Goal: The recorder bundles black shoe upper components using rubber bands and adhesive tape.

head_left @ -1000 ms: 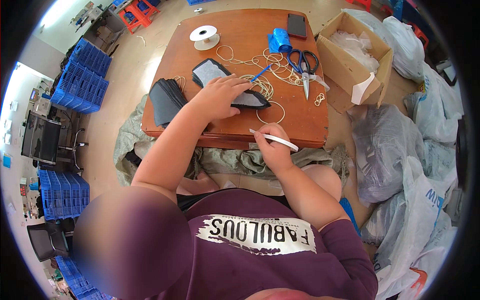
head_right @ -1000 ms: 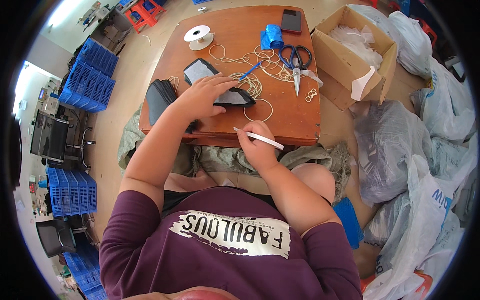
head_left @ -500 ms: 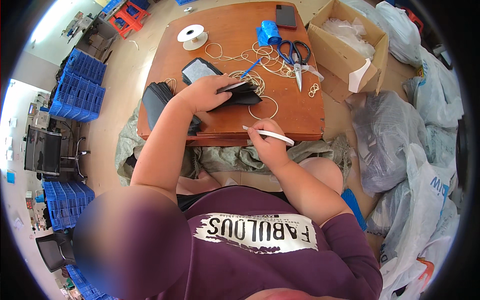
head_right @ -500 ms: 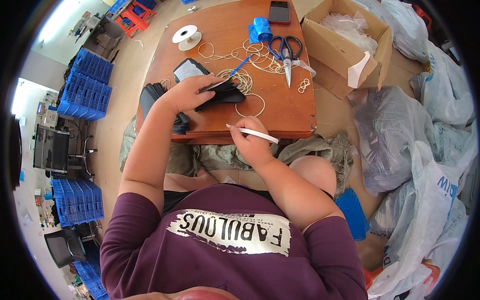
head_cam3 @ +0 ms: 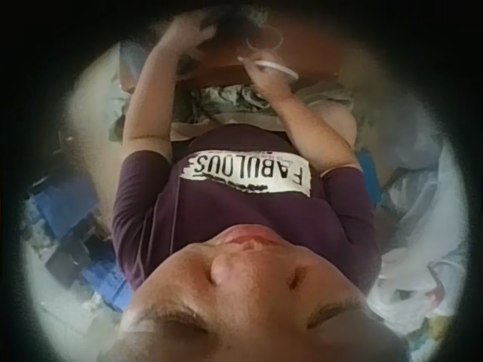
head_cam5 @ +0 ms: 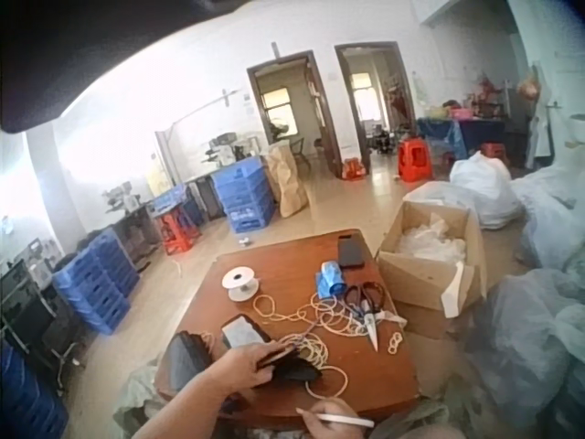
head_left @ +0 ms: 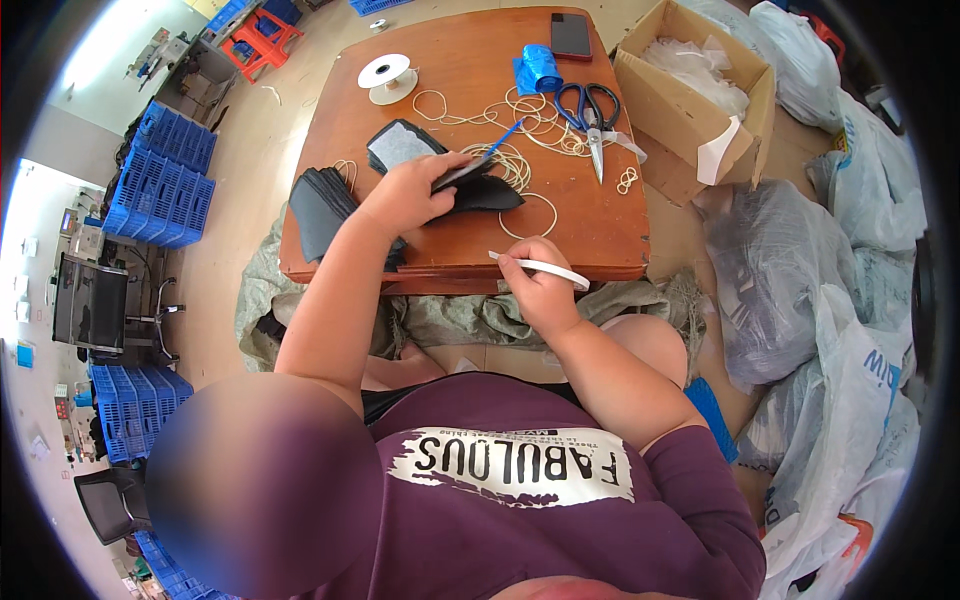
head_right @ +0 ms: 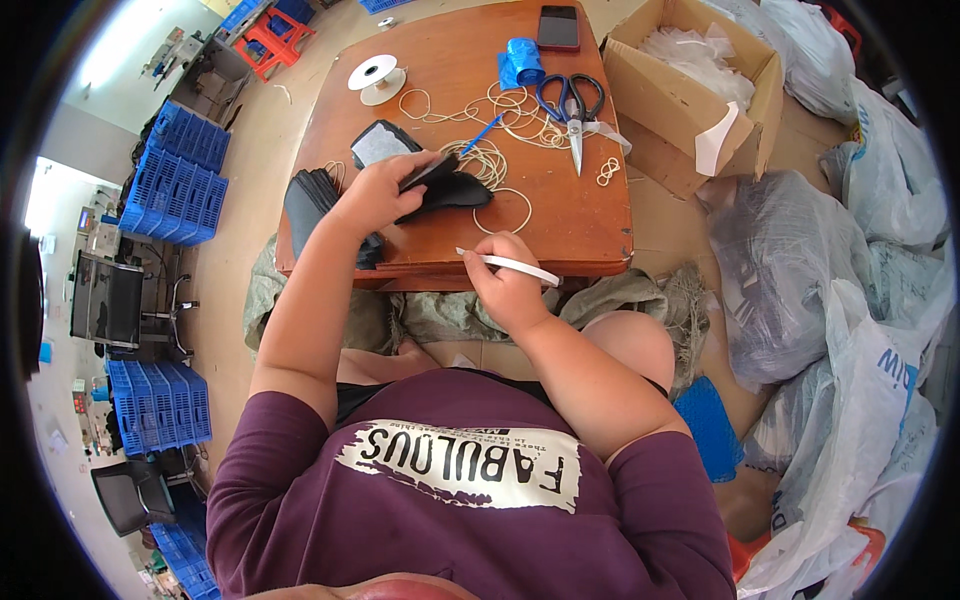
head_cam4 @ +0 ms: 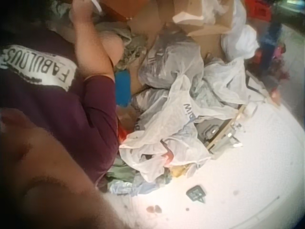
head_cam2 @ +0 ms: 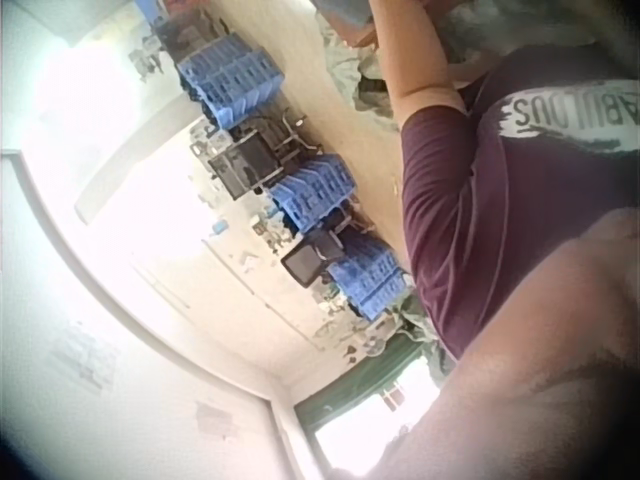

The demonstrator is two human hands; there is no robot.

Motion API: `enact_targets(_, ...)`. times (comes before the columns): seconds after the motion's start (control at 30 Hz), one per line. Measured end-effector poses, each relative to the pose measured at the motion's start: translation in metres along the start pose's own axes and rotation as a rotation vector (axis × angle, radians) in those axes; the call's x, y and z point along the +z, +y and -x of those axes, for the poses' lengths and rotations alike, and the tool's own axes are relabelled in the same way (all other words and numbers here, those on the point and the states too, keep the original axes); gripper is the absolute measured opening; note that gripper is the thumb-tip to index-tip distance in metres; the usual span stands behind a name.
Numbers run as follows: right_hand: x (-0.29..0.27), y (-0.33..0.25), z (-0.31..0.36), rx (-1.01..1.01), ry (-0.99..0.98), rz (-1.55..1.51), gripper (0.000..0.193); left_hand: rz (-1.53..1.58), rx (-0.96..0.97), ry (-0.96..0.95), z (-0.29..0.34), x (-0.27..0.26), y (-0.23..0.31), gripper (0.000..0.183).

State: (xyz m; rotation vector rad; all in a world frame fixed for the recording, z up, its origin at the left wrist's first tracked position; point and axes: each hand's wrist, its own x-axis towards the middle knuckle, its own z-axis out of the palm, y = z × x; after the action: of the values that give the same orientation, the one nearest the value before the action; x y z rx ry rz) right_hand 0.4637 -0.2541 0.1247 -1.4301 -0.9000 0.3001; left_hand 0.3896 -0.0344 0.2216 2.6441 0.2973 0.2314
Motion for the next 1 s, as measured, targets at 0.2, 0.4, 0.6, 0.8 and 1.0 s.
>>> enact_targets(0.2,0.0,-0.001,-0.001,0.005,0.004,-0.01,0.013,0.082,-0.068,0.036,-0.003,0.003,-0.001,0.042)
enact_targets(0.4,0.001,-0.002,-0.002,0.017,0.0,-0.038,0.014,0.016,-0.189,0.111,-0.003,0.0,0.005,0.043)
enact_targets(0.6,-0.001,-0.002,-0.002,0.041,0.024,-0.076,0.012,-0.145,-0.116,0.227,-0.003,0.011,0.015,0.049)
enact_targets(0.8,-0.006,-0.01,-0.002,0.52,-0.047,-0.932,0.009,-0.208,-0.223,0.782,0.02,-0.059,0.031,0.048)
enact_targets(1.0,-0.012,-0.022,-0.007,0.499,-0.207,-1.301,0.009,-0.188,0.548,0.679,0.096,-0.129,0.08,0.017)
